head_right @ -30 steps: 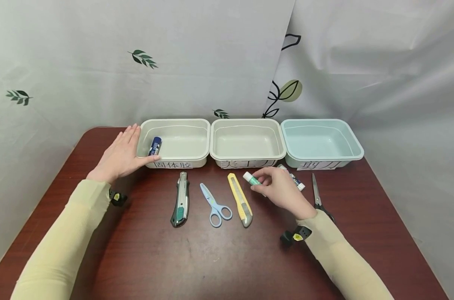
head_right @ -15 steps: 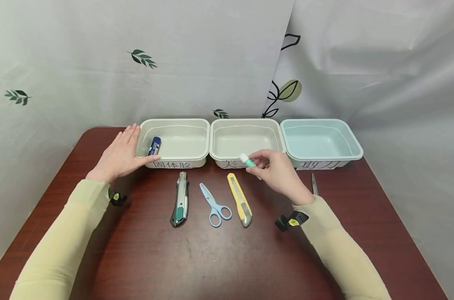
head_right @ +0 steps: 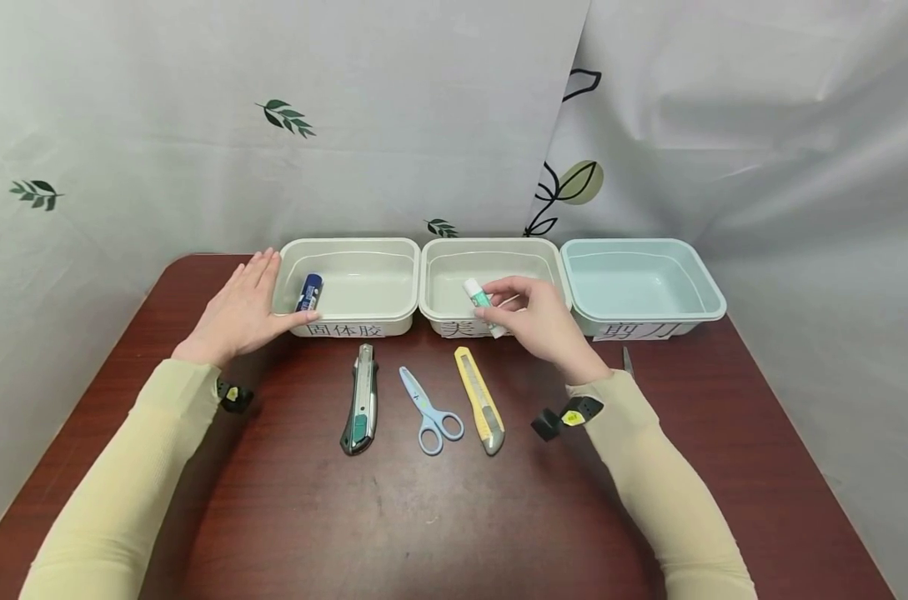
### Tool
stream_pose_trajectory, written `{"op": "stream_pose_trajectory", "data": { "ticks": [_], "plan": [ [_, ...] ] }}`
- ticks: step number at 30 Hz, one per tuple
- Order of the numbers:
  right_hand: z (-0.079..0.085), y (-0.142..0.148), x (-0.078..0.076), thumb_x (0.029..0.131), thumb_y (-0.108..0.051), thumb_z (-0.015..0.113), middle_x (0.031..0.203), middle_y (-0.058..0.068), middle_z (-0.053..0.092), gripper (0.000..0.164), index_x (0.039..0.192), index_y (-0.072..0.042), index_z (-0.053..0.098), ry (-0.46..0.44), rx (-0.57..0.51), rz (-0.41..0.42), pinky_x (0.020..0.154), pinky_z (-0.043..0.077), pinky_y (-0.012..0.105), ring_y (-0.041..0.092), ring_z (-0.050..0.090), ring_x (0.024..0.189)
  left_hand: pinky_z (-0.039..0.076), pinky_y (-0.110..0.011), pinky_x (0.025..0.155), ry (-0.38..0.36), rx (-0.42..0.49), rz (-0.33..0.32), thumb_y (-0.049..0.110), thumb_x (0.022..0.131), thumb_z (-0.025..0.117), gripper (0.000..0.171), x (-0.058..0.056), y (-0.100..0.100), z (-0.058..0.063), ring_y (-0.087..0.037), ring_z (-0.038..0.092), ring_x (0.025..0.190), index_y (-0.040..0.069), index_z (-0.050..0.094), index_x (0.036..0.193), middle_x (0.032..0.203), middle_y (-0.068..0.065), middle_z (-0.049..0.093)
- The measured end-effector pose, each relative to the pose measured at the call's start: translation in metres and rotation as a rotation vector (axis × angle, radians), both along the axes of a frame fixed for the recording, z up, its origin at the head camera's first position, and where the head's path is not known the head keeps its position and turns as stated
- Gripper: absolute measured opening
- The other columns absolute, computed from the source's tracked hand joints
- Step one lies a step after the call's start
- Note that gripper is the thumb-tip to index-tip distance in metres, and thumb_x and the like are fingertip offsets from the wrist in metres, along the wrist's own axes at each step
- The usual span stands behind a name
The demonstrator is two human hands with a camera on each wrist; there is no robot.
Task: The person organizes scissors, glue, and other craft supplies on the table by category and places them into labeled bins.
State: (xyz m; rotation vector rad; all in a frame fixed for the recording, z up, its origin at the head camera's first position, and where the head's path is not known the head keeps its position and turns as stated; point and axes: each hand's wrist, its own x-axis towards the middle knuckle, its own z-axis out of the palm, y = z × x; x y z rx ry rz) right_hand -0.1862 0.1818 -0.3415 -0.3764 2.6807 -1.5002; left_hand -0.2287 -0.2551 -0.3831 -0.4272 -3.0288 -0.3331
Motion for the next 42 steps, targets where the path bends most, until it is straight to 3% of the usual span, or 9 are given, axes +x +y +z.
{"op": "stream_pose_trajectory", "data": {
  "ticks": [6, 13, 26, 32, 42],
  "plan": [
    [0.000, -0.010, -0.015, 0.091, -0.021, 0.079, 0.107, 0.012, 0.069, 0.038, 0.123, -0.003, 0.071, -0.075, -0.062, -0.032, 0.072, 0.056, 0.035, 0.020, 0.065, 0.088, 0.000, -0.046, 0.123, -0.005, 0.001, -0.003, 0.081, 0.086, 0.054, 0.124, -0.001, 0.000, 0.000, -0.039, 0.007, 0.153, -0.009, 0.009, 0.159, 0.165, -0.029, 0.011],
    [0.001, -0.023, -0.031, 0.092, -0.023, 0.079, 0.110, 0.010, 0.071, 0.038, 0.124, -0.004, 0.071, -0.050, -0.135, -0.044, 0.074, 0.056, 0.032, 0.020, 0.066, 0.090, 0.000, -0.046, 0.123, -0.007, 0.002, 0.000, 0.081, 0.086, 0.054, 0.124, -0.001, -0.001, 0.001, -0.038, 0.007, 0.153, -0.008, 0.008, 0.159, 0.165, -0.029, 0.010],
    [0.003, -0.047, -0.047, 0.095, -0.020, 0.074, 0.115, 0.011, 0.070, 0.046, 0.137, -0.003, 0.064, -0.116, -0.332, -0.049, 0.083, 0.058, 0.031, 0.017, 0.066, 0.097, 0.000, -0.047, 0.123, -0.017, -0.004, -0.002, 0.082, 0.085, 0.053, 0.125, -0.001, 0.001, 0.001, -0.039, 0.006, 0.153, -0.009, 0.008, 0.159, 0.165, -0.029, 0.009],
    [0.000, -0.060, -0.055, 0.095, -0.018, 0.074, 0.113, 0.012, 0.070, 0.044, 0.136, -0.003, 0.065, -0.148, -0.355, -0.062, 0.085, 0.057, 0.033, 0.019, 0.067, 0.096, 0.000, -0.047, 0.123, -0.016, -0.003, -0.002, 0.082, 0.086, 0.053, 0.125, -0.001, 0.001, 0.001, -0.039, 0.006, 0.153, -0.009, 0.008, 0.159, 0.165, -0.029, 0.009],
    [-0.020, -0.081, -0.063, 0.096, -0.017, 0.073, 0.115, 0.016, 0.071, 0.042, 0.134, 0.000, 0.065, -0.151, -0.330, -0.069, 0.081, 0.059, 0.031, 0.019, 0.069, 0.091, 0.000, -0.047, 0.123, -0.017, 0.001, -0.001, 0.081, 0.086, 0.053, 0.125, -0.002, 0.000, 0.001, -0.039, 0.006, 0.153, -0.009, 0.008, 0.159, 0.165, -0.029, 0.009]
  ]
}}
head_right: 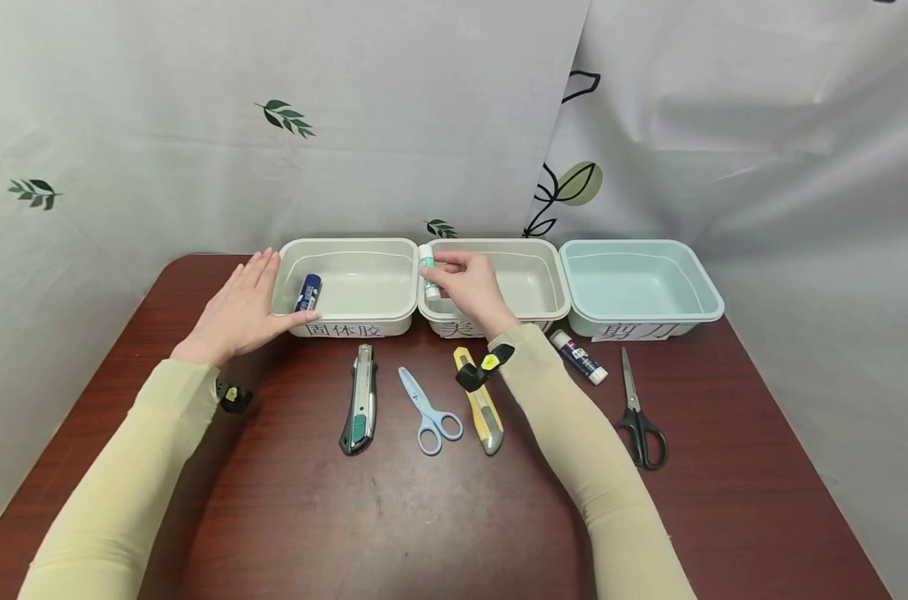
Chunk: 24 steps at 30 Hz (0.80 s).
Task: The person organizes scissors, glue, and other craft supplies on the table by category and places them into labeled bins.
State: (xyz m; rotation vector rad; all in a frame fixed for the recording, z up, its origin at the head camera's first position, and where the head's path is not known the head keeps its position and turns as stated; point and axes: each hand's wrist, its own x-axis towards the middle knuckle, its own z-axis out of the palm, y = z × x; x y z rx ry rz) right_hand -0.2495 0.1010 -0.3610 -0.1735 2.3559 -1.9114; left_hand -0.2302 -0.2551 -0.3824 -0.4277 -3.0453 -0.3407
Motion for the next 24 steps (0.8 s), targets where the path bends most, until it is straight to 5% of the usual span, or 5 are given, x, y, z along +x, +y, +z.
{"op": "stream_pose_trajectory", "data": {
  "ticks": [15, 24],
  "plan": [
    [0.002, -0.023, -0.012, 0.095, -0.019, 0.074, 0.118, 0.015, 0.072, 0.045, 0.134, 0.000, 0.064, -0.046, -0.025, -0.050, 0.084, 0.058, 0.030, 0.021, 0.072, 0.088, 0.000, -0.048, 0.123, 0.003, -0.007, -0.007, 0.081, 0.086, 0.053, 0.124, 0.000, 0.001, 0.002, -0.040, 0.007, 0.153, -0.010, 0.009, 0.159, 0.164, -0.030, 0.011],
    [0.009, -0.035, -0.015, 0.096, -0.030, 0.074, 0.125, 0.015, 0.068, 0.058, 0.141, 0.001, 0.058, -0.079, -0.101, -0.031, 0.084, 0.058, 0.029, 0.032, 0.071, 0.102, 0.000, -0.047, 0.123, -0.005, -0.007, -0.003, 0.081, 0.086, 0.053, 0.124, 0.000, 0.001, 0.002, -0.039, 0.007, 0.153, -0.009, 0.008, 0.159, 0.165, -0.029, 0.010]
  ]
}}
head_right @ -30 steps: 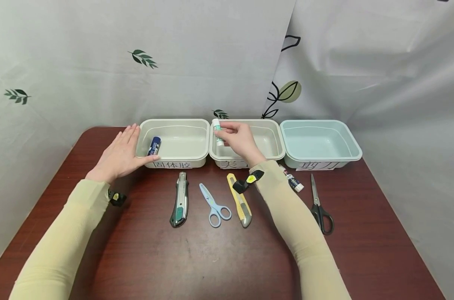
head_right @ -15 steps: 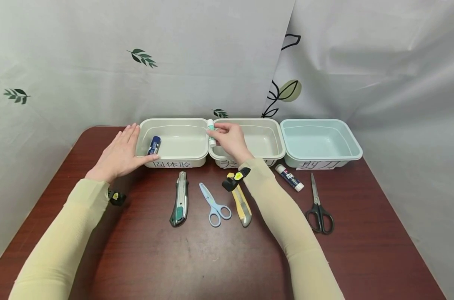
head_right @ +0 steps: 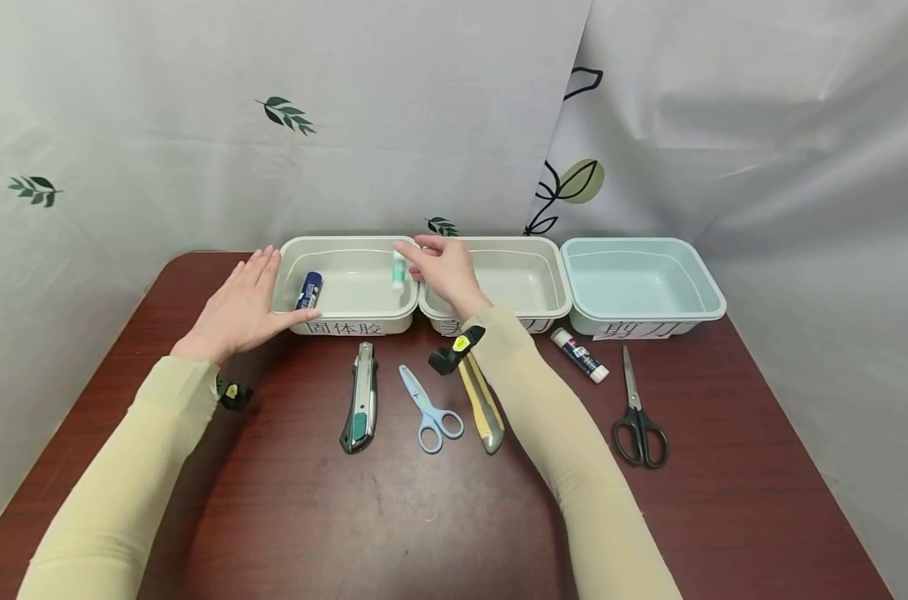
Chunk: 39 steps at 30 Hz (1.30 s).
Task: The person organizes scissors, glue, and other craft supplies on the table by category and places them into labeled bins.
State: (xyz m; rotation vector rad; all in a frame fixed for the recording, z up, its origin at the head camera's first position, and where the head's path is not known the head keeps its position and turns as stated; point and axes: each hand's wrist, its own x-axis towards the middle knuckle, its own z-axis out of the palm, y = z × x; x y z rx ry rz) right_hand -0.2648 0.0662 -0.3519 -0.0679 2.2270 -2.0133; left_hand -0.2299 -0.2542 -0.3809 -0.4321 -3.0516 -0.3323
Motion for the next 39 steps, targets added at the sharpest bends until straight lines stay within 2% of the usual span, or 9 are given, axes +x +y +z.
{"op": "stream_pose_trajectory", "data": {
  "ticks": [8, 12, 19, 29, 39],
  "plan": [
    [0.005, 0.000, 0.008, 0.097, -0.034, 0.072, 0.121, 0.014, 0.068, 0.056, 0.140, 0.000, 0.059, 0.030, 0.026, 0.026, 0.087, 0.057, 0.027, 0.028, 0.070, 0.103, 0.001, -0.047, 0.123, -0.002, -0.003, 0.006, 0.082, 0.085, 0.053, 0.126, 0.000, 0.001, 0.000, -0.039, 0.007, 0.153, -0.009, 0.009, 0.159, 0.164, -0.030, 0.010],
    [0.007, 0.002, 0.013, 0.097, -0.035, 0.072, 0.122, 0.015, 0.069, 0.057, 0.140, 0.000, 0.059, 0.061, 0.042, 0.053, 0.089, 0.056, 0.028, 0.031, 0.069, 0.106, 0.001, -0.047, 0.123, -0.006, -0.003, 0.009, 0.082, 0.085, 0.053, 0.126, 0.000, 0.001, -0.001, -0.039, 0.007, 0.153, -0.009, 0.008, 0.159, 0.164, -0.030, 0.010],
    [0.010, 0.007, 0.022, 0.098, -0.034, 0.071, 0.123, 0.012, 0.069, 0.054, 0.138, 0.000, 0.061, 0.116, 0.087, 0.084, 0.089, 0.057, 0.030, 0.025, 0.071, 0.101, 0.000, -0.047, 0.123, -0.015, 0.005, 0.011, 0.083, 0.085, 0.053, 0.126, 0.000, 0.001, -0.001, -0.039, 0.006, 0.153, -0.008, 0.007, 0.159, 0.165, -0.029, 0.009],
    [0.012, 0.015, 0.028, 0.096, -0.035, 0.073, 0.124, 0.011, 0.069, 0.055, 0.136, 0.001, 0.063, 0.125, 0.095, 0.085, 0.090, 0.057, 0.033, 0.033, 0.070, 0.107, 0.001, -0.047, 0.123, -0.006, 0.006, 0.005, 0.081, 0.085, 0.055, 0.126, 0.000, 0.000, 0.000, -0.038, 0.006, 0.153, -0.009, 0.008, 0.159, 0.165, -0.030, 0.010],
    [0.008, 0.025, 0.034, 0.097, -0.034, 0.071, 0.127, 0.013, 0.067, 0.055, 0.138, 0.001, 0.062, 0.139, 0.088, 0.099, 0.092, 0.056, 0.035, 0.028, 0.069, 0.107, 0.000, -0.048, 0.123, -0.016, 0.004, 0.006, 0.082, 0.085, 0.053, 0.127, 0.001, 0.001, 0.000, -0.039, 0.004, 0.153, -0.008, 0.006, 0.159, 0.165, -0.029, 0.008]
  ]
}}
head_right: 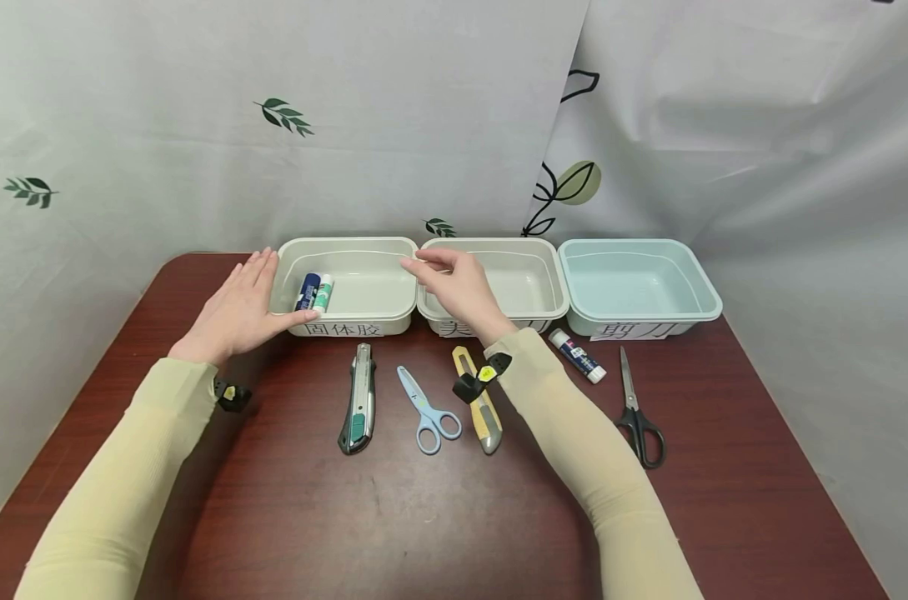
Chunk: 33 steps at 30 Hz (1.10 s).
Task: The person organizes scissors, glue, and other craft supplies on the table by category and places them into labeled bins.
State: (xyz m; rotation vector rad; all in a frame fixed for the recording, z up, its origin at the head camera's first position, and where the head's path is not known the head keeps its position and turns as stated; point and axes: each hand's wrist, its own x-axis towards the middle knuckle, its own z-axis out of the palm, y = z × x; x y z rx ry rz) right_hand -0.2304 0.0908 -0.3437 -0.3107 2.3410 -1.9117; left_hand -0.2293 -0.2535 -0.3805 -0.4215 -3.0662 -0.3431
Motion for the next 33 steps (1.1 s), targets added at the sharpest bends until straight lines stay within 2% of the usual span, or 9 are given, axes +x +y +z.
{"op": "stream_pose_trajectory", "data": {
  "ticks": [6, 15, 20, 33],
  "plan": [
    [-0.002, 0.010, 0.004, 0.098, -0.032, 0.070, 0.130, 0.013, 0.067, 0.052, 0.138, 0.001, 0.062, 0.021, 0.003, 0.017, 0.095, 0.055, 0.041, 0.032, 0.068, 0.111, 0.000, -0.048, 0.123, -0.003, 0.007, -0.002, 0.081, 0.085, 0.054, 0.126, 0.000, 0.000, 0.000, -0.038, 0.004, 0.153, -0.008, 0.005, 0.159, 0.165, -0.029, 0.007],
    [0.000, 0.028, 0.013, 0.097, -0.034, 0.071, 0.129, 0.010, 0.067, 0.051, 0.136, -0.002, 0.065, 0.026, -0.008, -0.004, 0.093, 0.056, 0.034, 0.028, 0.068, 0.110, -0.002, -0.047, 0.123, -0.001, 0.000, -0.004, 0.081, 0.086, 0.054, 0.126, 0.000, -0.001, 0.000, -0.039, 0.004, 0.153, -0.009, 0.005, 0.159, 0.165, -0.030, 0.007],
    [0.002, 0.041, 0.018, 0.097, -0.034, 0.071, 0.129, 0.010, 0.067, 0.049, 0.136, -0.005, 0.066, 0.027, 0.009, -0.019, 0.093, 0.055, 0.033, 0.025, 0.069, 0.110, -0.001, -0.047, 0.123, -0.001, 0.001, -0.003, 0.081, 0.085, 0.054, 0.126, 0.000, 0.000, 0.000, -0.039, 0.004, 0.153, -0.008, 0.005, 0.159, 0.165, -0.029, 0.007],
    [0.006, 0.078, 0.035, 0.098, -0.032, 0.070, 0.133, 0.014, 0.063, 0.051, 0.139, -0.002, 0.062, 0.028, 0.022, -0.044, 0.095, 0.055, 0.033, 0.027, 0.067, 0.113, -0.001, -0.047, 0.123, -0.004, 0.008, 0.000, 0.081, 0.085, 0.054, 0.126, 0.001, 0.000, 0.001, -0.038, 0.004, 0.153, -0.009, 0.006, 0.159, 0.165, -0.029, 0.007]
  ]
}}
